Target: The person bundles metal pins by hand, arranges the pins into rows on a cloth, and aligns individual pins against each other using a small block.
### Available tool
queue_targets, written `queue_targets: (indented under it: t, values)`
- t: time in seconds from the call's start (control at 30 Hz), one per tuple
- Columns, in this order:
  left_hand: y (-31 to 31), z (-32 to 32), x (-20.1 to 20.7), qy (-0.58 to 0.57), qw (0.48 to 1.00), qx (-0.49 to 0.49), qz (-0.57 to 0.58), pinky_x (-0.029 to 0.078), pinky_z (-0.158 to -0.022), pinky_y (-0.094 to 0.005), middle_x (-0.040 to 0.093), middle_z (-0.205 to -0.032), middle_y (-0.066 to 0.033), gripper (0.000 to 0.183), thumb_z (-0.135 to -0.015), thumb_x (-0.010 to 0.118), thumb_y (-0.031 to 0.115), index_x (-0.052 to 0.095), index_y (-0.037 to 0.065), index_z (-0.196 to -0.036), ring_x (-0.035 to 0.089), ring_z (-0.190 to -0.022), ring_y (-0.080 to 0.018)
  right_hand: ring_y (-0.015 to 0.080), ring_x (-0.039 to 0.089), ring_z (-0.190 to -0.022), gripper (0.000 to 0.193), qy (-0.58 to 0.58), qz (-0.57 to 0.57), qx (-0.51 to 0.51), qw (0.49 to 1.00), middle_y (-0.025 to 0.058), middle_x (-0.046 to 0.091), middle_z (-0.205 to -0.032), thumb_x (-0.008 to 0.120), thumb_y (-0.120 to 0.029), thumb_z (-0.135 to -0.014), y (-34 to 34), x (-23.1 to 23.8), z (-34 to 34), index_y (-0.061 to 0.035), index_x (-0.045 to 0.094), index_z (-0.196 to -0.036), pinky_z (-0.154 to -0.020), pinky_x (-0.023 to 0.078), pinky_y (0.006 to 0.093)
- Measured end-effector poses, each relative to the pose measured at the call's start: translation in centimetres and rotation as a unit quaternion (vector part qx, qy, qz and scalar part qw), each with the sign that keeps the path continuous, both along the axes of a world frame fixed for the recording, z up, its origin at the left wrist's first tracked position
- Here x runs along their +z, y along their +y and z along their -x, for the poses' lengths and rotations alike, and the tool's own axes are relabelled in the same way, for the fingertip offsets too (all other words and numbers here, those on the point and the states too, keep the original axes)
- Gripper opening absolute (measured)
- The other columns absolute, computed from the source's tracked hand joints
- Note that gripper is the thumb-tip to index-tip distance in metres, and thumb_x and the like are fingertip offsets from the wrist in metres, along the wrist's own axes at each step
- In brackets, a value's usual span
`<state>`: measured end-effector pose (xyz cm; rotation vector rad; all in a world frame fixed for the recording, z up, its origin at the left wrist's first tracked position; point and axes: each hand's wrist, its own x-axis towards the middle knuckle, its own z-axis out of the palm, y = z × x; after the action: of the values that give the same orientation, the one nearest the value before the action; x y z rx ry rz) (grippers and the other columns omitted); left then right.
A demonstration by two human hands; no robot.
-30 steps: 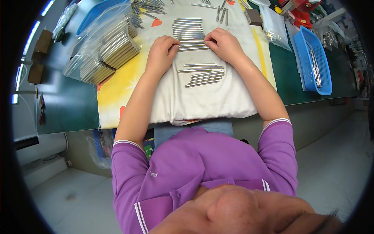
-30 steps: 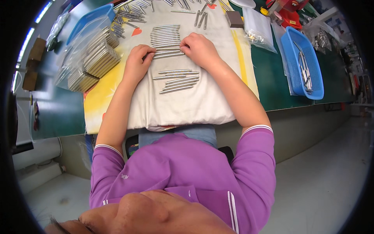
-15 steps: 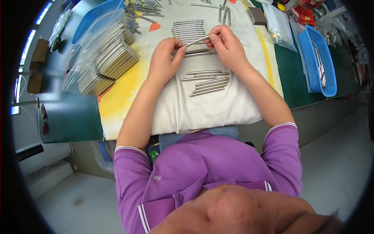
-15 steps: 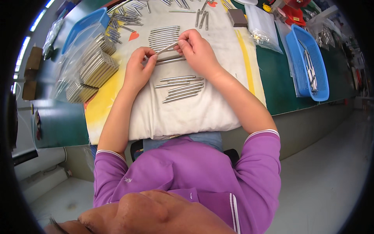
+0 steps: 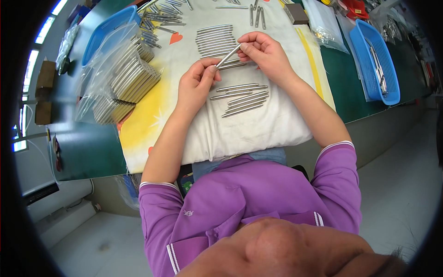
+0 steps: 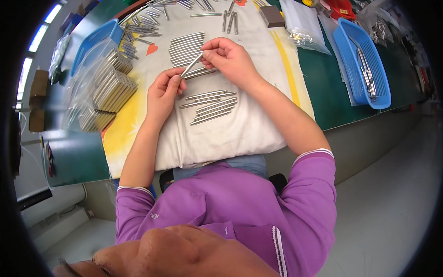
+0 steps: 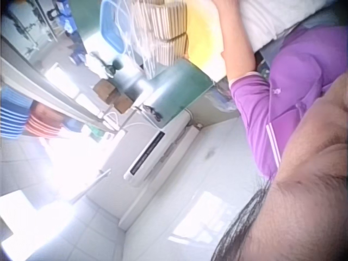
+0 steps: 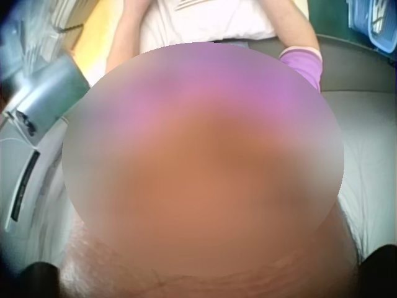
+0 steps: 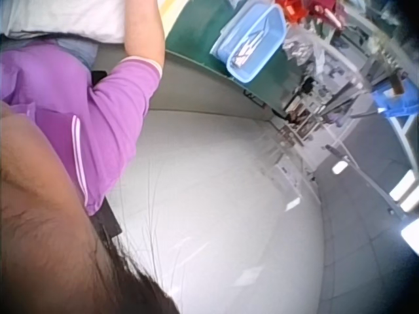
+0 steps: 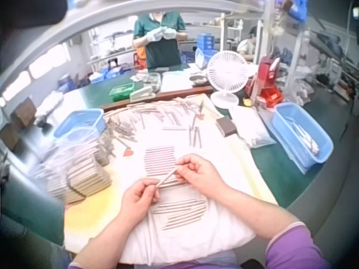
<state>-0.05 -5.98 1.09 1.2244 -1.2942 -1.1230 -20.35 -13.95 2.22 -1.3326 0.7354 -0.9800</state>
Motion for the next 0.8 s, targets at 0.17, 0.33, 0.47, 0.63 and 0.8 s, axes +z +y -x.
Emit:
queue_targets:
  t: [0.17, 0.33, 0.47, 0.63, 0.8]
  values:
    - [0.4, 0.4, 0.1, -0.012, 1.0, 0.001, 0.014, 0.047, -0.07, -0.0194, 0.064, -0.09, 0.001, 0.025, -0.097, 0.058, 0.008, 0.064, 0.002, -0.121, 0.058, -0.08, -0.0047, 0.013, 0.067, -0.092, 0.021, 0.01, -0.031, -0.006, 0.999, 0.0081, 0.068, -0.1, 0.06, -0.011, -0.097, 0.5, 1.5, 0.0, 0.0021, 0.06, -0.114, -0.082, 0.056, 0.0262]
    - [0.4, 0.5, -0.2, -0.008, 1.0, 0.001, 0.029, 0.049, -0.077, -0.0211, 0.065, -0.093, -0.0003, 0.027, -0.094, 0.061, 0.002, 0.064, 0.001, -0.121, 0.06, -0.084, -0.0066, 0.013, 0.067, -0.092, 0.022, 0.008, -0.035, -0.006, 0.999, 0.0083, 0.068, -0.1, 0.061, -0.01, -0.096, 0.5, 1.3, 0.2, 0.0022, 0.06, -0.114, -0.082, 0.056, 0.0259]
    - [0.4, 0.5, -0.4, 0.007, 0.999, -0.012, 0.031, 0.048, -0.075, -0.0207, 0.065, -0.092, -0.0002, 0.029, -0.093, 0.063, 0.002, 0.063, 0.001, -0.121, 0.06, -0.083, -0.0062, 0.0093, 0.067, -0.089, 0.023, -0.031, -0.011, 0.015, 0.999, 0.0037, 0.069, -0.1, 0.064, -0.017, -0.096, -0.2, -0.3, 0.2, -0.0044, 0.062, -0.114, -0.071, 0.052, 0.021]
    - [0.7, 0.9, -0.4, 0.026, 0.999, -0.018, -0.003, 0.045, -0.068, -0.0175, 0.06, -0.084, 0.0041, 0.032, -0.09, 0.066, 0.001, 0.062, 0.002, -0.121, 0.054, -0.074, -0.0023, 0.0144, 0.066, -0.098, 0.029, -0.047, -0.043, 0.051, 0.997, 0.0099, 0.068, -0.105, 0.066, -0.007, -0.092, 0.2, -0.1, -0.3, -0.0013, 0.055, -0.119, -0.086, 0.056, 0.0276]
    - [0.9, 1.1, 0.0, 0.038, 0.999, -0.028, -0.01, 0.043, -0.068, -0.0173, 0.061, -0.085, 0.003, 0.033, -0.09, 0.067, 0.001, 0.061, 0.001, -0.122, 0.054, -0.076, -0.0028, 0.0185, 0.065, -0.104, 0.038, -0.055, -0.036, 0.07, 0.995, 0.0142, 0.066, -0.11, 0.062, 0.001, -0.09, 0.9, 0.4, -0.3, -0.0044, 0.048, -0.125, -0.091, 0.054, 0.0309]
